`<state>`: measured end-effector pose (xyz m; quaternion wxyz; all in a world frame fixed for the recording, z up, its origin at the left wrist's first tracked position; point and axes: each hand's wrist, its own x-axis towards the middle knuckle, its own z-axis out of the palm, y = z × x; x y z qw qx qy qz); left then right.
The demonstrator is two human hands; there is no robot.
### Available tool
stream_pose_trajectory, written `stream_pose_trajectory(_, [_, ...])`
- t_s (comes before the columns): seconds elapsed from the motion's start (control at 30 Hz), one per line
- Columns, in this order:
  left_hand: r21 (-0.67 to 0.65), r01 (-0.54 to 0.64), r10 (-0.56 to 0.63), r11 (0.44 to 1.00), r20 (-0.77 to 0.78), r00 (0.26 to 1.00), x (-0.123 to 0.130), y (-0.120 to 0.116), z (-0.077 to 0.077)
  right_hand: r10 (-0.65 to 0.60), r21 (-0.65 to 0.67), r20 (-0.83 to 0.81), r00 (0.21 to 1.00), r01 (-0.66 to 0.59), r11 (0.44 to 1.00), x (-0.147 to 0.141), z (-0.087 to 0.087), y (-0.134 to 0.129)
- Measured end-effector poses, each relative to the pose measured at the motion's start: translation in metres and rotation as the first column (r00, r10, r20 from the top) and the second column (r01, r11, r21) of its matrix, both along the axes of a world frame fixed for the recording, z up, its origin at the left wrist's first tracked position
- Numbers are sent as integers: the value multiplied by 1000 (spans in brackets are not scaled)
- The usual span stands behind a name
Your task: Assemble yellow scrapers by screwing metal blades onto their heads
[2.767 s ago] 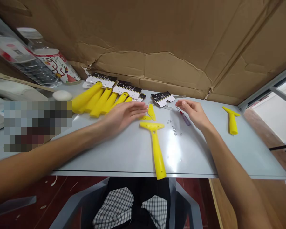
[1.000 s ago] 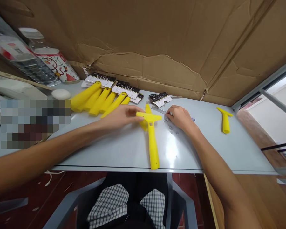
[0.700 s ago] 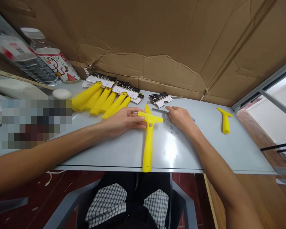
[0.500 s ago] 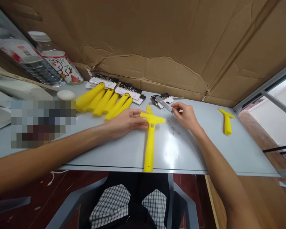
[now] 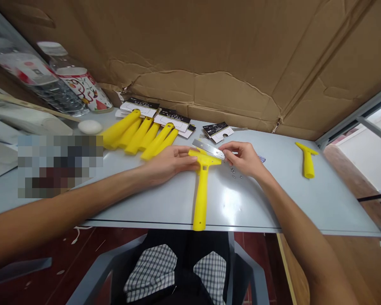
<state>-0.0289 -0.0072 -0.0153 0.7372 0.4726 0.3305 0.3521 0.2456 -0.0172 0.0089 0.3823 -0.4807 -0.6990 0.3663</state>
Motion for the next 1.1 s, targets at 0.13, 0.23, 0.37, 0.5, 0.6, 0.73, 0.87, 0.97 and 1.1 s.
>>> stream_pose_trajectory(0.13, [19,8,-7,1000,-20,1000,-1,0,0,9,-3,15,1000,-9,1000,-3,2,-3])
stream_pose_trajectory(0.23, [27,8,-8,1000,-22,1000,-1,0,0,14,9,36,999,-14,1000,-5,2,-4])
stream_pose_trajectory(0.37, [35,-4,5,999,-51,999,-1,-2,1,11,25,60,998,-12,1000,-6,1,-5])
stream_pose_trajectory(0.5, [41,-5,8,999,-65,998,0,-4,3,20,48,72,997,-23,999,-7,1,-6])
stream_pose_trajectory(0.6, [38,12,-11,999,-45,999,0,-4,3,34,64,77,996,-39,997,-8,0,-6])
stream_pose_trajectory(0.73, [34,16,-15,999,-42,999,0,-4,2,28,56,89,996,-33,998,-10,1,-7])
stream_pose_trajectory(0.87, [56,4,0,998,-60,998,0,-5,1,68,-13,75,995,-68,998,-12,4,-9])
stream_pose_trajectory(0.97, [57,-4,7,998,-61,998,0,-7,1,98,-83,52,994,-94,992,-11,4,-9])
stream_pose_trajectory(1.1, [38,-23,24,999,-44,999,0,-7,5,102,-130,17,995,-99,987,-5,3,-6])
